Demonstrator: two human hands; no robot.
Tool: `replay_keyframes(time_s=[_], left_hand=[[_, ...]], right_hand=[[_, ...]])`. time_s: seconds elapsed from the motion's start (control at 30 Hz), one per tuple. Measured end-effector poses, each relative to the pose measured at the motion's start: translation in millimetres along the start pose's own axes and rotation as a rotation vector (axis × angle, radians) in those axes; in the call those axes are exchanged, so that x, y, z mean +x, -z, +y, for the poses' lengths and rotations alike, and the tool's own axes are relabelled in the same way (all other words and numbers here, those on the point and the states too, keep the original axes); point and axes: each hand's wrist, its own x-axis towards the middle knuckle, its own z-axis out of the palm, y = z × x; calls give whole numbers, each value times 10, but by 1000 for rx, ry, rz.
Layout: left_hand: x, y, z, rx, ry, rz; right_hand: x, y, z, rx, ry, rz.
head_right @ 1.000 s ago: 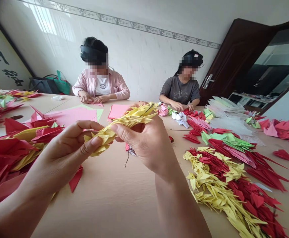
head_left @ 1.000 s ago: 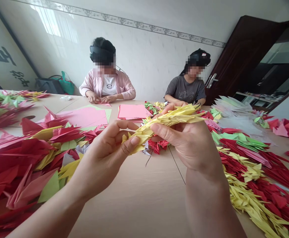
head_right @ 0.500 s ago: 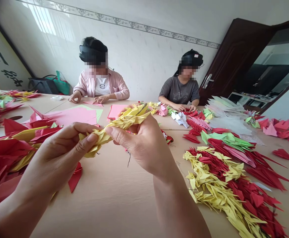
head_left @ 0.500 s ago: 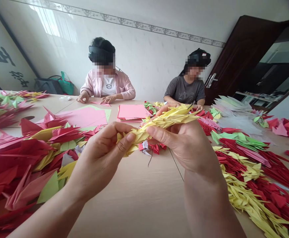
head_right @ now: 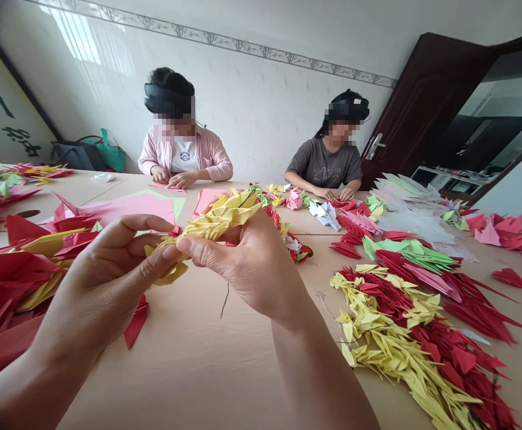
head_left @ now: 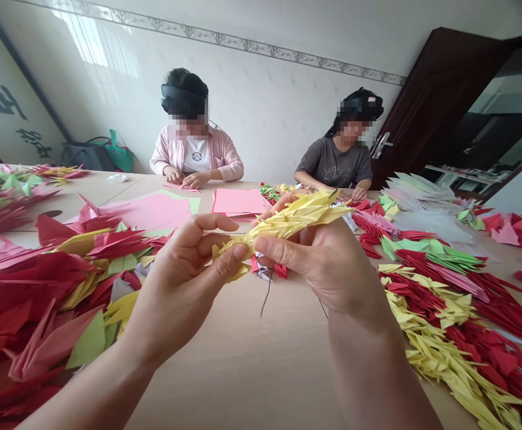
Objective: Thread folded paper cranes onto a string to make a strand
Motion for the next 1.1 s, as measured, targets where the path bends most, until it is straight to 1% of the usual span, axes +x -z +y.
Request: replay_keyframes(time_s=[0.07,0.13,0.23,0.33,0.4,0.47,0.5,0.57,0.77,0.83,0.9,1.1], left_hand=[[-2,-4,-4,19,4,-6],[-3,-1,-1,8,16,-50],[-4,30,17,-79,59,-136],[3,84,44,-182,160,-155],[17,117,58,-244,215,-199],[36,141,62,-278,227,-255],[44,147,60,-276,223,-265],[55,149,53,-247,198,-241],[14,99,51,-20,85,-69],[1,82,59,-7,79,-43],[8,76,62,-71,103,-62],[94,101,25,-343,253,-122]], right_hand=[[4,2,18,-50,14,21],[9,12,34,-99,39,59],[24,45,42,-151,71,87],[40,100,40,-158,82,104],[44,138,42,-154,106,128],[41,165,44,-168,128,147],[38,172,43,-179,135,156],[30,173,39,-209,144,179],[20,127,27,-276,172,242],[20,116,25,-298,181,250],[18,111,21,-311,195,249],[0,91,-12,-280,241,214]])
